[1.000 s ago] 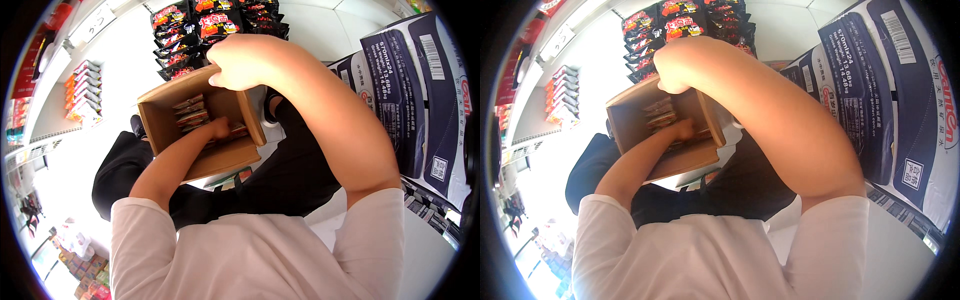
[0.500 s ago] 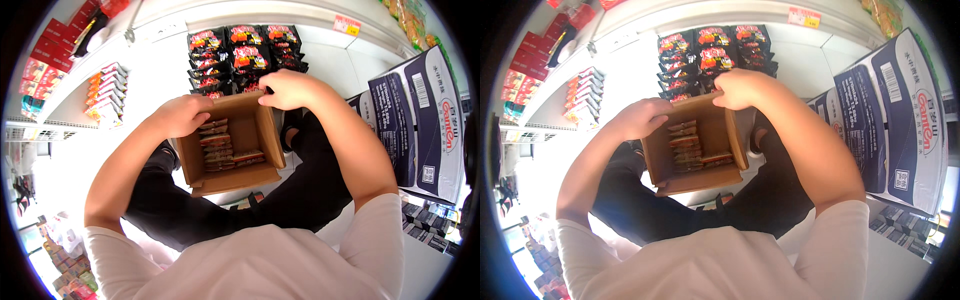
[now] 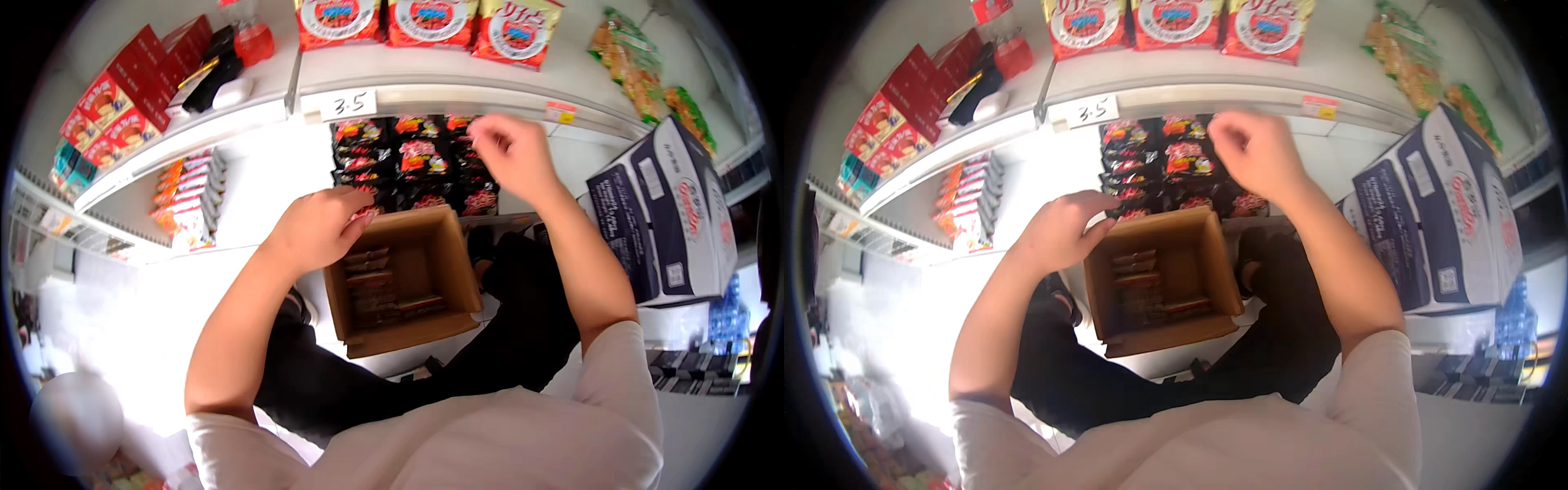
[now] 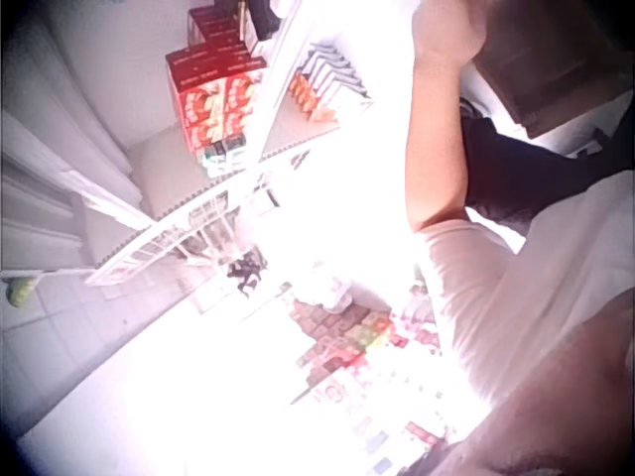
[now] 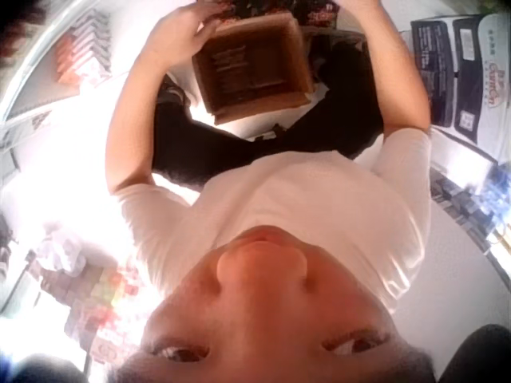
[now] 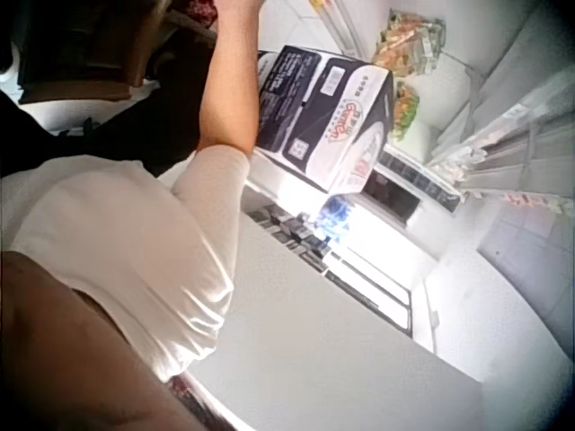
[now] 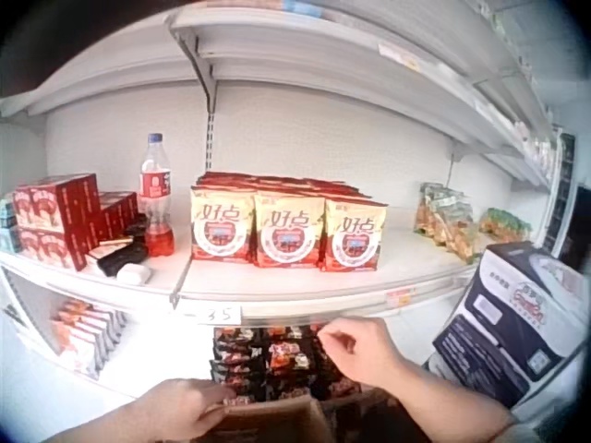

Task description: The person sits on the floor and repeatedly picks up red snack packets from a shelf, then places them into a cardboard box held between their legs. The person continues this process until the box is full.

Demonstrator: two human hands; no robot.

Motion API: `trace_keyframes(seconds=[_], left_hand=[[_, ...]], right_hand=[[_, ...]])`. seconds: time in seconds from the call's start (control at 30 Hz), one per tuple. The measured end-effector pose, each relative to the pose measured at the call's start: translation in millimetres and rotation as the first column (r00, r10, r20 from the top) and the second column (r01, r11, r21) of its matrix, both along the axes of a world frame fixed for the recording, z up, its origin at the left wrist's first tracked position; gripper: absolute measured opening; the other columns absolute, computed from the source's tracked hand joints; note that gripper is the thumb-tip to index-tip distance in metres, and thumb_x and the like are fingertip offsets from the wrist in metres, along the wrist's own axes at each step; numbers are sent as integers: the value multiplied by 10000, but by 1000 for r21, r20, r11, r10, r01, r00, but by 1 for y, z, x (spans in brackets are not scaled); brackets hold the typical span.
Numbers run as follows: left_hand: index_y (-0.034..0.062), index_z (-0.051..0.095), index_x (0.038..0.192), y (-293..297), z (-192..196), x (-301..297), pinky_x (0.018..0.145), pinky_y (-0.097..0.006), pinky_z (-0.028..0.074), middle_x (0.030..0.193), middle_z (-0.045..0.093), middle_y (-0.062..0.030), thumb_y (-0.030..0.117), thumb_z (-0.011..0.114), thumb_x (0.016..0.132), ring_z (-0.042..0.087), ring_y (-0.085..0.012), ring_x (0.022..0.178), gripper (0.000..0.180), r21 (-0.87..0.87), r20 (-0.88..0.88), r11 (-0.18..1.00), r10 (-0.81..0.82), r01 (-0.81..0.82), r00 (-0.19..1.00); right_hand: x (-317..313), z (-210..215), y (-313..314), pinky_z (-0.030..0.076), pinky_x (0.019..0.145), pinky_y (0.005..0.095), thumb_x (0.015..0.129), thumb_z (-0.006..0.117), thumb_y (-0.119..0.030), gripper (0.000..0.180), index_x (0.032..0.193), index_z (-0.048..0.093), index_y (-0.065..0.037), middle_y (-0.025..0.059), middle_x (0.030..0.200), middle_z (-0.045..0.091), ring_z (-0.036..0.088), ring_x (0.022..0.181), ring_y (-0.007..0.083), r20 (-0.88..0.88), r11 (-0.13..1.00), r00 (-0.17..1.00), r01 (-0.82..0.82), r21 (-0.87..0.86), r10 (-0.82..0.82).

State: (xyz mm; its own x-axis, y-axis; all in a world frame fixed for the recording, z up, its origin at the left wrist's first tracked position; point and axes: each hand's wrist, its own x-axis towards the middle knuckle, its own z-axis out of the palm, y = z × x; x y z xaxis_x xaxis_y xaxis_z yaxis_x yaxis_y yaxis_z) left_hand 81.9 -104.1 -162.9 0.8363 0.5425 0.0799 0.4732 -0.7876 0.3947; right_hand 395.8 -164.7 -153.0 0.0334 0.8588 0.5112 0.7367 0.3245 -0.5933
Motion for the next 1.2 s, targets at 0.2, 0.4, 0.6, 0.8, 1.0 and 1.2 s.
trace_keyframes(seconds=[0.2,0.4,0.6,0.8,1.0,1.2], left_hand=[[39,668,1071,-5,2,4,810,-448,551,1019,693,-154,119,659,878,668,-355,956,209,48,60,988,-151,148,987],[39,661,1061,-5,-3,2,792,-449,551,994,692,-141,128,654,880,673,-349,937,202,85,38,975,-209,205,977],[35,673,1066,-3,2,-2,788,-448,552,997,701,-139,139,657,885,683,-352,912,209,121,79,978,-181,171,980],[39,680,1059,-5,8,0,802,-448,550,1007,707,-126,155,669,884,680,-342,935,210,84,113,980,-191,182,975],[-6,625,1223,1,-1,8,933,-399,533,1184,670,-180,73,682,891,660,-316,1093,345,-9,525,995,-77,96,848],[7,406,1451,-11,4,31,1080,-420,428,1410,513,-186,142,672,960,513,-289,1294,574,-673,669,685,404,279,624]], right_hand=[[55,131,55,509,888,369,846,718,-173,340,1165,654,-78,119,1098,702,651,1025,304,494,814,743,118,569,-453],[104,175,106,503,936,417,803,742,-165,445,1224,629,-73,160,1137,687,645,1058,300,760,950,571,202,237,-311],[85,180,108,544,773,378,775,763,-113,365,1110,655,-16,160,916,692,669,816,274,631,945,764,290,-151,-133],[83,190,86,476,658,375,791,786,-133,273,938,625,31,150,785,620,563,691,220,665,970,744,207,-129,-70],[22,202,36,498,681,325,831,799,-192,283,987,680,12,66,804,683,607,738,116,407,970,900,218,-107,-157],[-31,133,5,520,722,265,859,789,-129,214,986,695,16,47,877,713,633,804,71,-177,997,983,-53,-53,43]])
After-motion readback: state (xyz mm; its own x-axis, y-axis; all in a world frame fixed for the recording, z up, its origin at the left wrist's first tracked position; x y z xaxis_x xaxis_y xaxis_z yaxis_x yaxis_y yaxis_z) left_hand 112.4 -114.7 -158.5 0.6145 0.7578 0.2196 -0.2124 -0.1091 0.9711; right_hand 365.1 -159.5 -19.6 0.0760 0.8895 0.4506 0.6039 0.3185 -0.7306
